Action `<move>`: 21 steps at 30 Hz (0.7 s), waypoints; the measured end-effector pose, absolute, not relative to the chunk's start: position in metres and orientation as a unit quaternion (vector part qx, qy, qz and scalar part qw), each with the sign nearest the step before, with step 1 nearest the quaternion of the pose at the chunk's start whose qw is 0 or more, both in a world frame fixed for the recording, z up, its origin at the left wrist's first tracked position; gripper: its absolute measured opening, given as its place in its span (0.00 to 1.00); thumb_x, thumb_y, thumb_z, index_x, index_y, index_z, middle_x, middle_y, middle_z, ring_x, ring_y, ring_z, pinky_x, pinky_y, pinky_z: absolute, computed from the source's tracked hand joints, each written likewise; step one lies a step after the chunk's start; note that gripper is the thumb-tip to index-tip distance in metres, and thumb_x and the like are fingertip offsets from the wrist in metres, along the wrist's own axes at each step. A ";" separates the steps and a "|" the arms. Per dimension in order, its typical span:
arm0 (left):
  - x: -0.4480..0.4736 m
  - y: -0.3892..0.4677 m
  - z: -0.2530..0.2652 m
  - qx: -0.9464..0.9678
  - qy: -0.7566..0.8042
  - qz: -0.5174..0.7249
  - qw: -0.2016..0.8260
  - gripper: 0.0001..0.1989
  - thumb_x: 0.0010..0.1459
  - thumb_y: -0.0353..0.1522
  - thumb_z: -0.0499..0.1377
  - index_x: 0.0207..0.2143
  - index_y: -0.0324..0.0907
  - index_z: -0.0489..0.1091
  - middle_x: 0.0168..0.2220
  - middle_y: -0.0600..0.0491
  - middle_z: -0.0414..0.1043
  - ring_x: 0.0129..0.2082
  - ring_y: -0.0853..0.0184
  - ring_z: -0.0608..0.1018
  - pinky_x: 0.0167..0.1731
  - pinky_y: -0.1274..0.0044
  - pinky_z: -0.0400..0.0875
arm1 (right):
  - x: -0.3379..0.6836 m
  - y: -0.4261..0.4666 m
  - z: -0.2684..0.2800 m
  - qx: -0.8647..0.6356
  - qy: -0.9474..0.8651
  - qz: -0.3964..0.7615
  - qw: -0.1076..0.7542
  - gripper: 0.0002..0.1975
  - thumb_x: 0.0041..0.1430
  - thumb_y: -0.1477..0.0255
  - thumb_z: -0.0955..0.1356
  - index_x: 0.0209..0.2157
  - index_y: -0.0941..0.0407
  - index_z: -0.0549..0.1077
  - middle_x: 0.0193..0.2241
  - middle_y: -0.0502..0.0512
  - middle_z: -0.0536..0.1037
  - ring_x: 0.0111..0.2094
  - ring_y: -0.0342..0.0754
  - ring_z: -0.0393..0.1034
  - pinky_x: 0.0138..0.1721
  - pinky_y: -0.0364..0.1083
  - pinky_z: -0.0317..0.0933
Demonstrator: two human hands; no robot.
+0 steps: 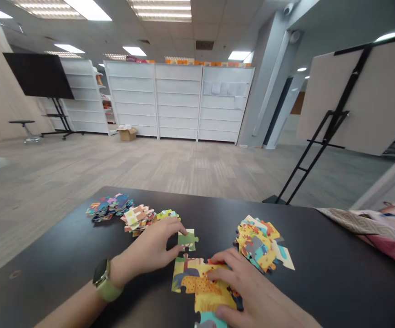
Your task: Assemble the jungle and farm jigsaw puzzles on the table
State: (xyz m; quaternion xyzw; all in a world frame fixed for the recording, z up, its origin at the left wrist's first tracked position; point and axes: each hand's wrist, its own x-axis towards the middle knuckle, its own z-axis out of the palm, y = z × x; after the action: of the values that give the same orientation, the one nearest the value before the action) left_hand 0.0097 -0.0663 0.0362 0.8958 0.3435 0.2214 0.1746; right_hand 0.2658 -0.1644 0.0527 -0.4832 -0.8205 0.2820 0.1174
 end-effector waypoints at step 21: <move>0.004 -0.061 0.034 0.940 0.268 0.125 0.169 0.08 0.65 0.32 0.60 0.44 0.50 0.77 0.51 0.52 0.72 0.50 0.60 0.73 0.54 0.70 0.65 | 0.269 -0.164 0.053 -0.485 -0.816 0.292 0.116 0.24 0.50 0.73 0.74 0.50 0.53 0.76 0.55 0.59 0.70 0.57 0.56 0.61 0.61 0.53 0.56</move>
State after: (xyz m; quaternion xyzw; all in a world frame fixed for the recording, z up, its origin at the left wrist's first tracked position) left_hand 0.0042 -0.0606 0.0345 0.9401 0.2685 0.1246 0.1690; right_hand 0.2690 -0.1645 0.0526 -0.4854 -0.8158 0.2924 0.1162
